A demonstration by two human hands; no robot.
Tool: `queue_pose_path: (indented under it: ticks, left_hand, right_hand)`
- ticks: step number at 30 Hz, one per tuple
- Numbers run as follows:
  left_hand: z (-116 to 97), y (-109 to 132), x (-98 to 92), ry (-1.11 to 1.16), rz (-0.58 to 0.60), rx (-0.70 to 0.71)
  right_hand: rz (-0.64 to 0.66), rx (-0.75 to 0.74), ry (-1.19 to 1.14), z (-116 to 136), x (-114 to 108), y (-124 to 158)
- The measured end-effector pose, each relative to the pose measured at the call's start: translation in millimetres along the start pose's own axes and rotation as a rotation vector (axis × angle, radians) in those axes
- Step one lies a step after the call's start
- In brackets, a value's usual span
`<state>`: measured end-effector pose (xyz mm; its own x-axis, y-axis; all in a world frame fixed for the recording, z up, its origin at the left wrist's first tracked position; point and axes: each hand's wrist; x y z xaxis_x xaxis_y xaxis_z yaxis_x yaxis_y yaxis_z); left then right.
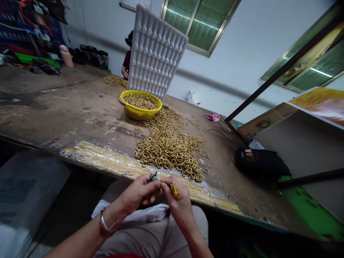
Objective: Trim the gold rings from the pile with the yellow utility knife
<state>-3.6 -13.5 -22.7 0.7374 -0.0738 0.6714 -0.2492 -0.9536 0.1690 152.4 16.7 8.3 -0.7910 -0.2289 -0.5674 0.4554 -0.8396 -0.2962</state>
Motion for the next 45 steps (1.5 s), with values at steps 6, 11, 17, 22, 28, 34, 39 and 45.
queue_pose_path:
  ticks: [6,11,17,22,28,34,39,45]
  left_hand:
    - [-0.9,2.7,4.9,-0.054,-0.025,0.018]
    - [5.2,3.0,5.0,-0.174,-0.086,0.135]
    - [0.9,5.4,10.0,-0.226,-0.062,0.187]
    - [-0.6,6.2,9.0,-0.310,-0.035,0.214]
    - [-14.7,18.7,16.3,-0.453,0.043,0.229]
    - [-12.9,14.7,13.9,-0.248,-0.017,0.000]
    - [2.9,0.4,-4.7,-0.076,-0.132,-0.038]
    - [8.5,0.6,-9.8,0.059,-0.099,-0.046]
  right_hand:
    - [-0.024,0.037,0.027,-5.2,-3.1,2.9]
    - [0.068,0.031,0.242,-9.6,-5.0,7.9]
    - [0.126,0.031,0.475,-9.0,-3.2,11.1]
    - [0.143,0.039,0.563,-7.1,1.5,11.5]
    - [0.113,0.276,0.881,-51.2,-5.9,-4.5]
    - [0.048,0.346,0.814,-103.6,-28.4,-0.8]
    - [-0.010,0.327,0.871,-101.1,-31.4,1.3]
    - [0.014,0.344,1.013,-109.5,-30.1,-14.9]
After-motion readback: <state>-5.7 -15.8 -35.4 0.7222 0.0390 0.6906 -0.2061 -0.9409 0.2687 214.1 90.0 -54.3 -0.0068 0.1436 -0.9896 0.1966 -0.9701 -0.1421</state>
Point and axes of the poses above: each hand's wrist, its own y-axis away from the middle knuckle, its own x-axis out of the palm, z = x × y, and after that the axes turned 8 degrees about y, right-handed
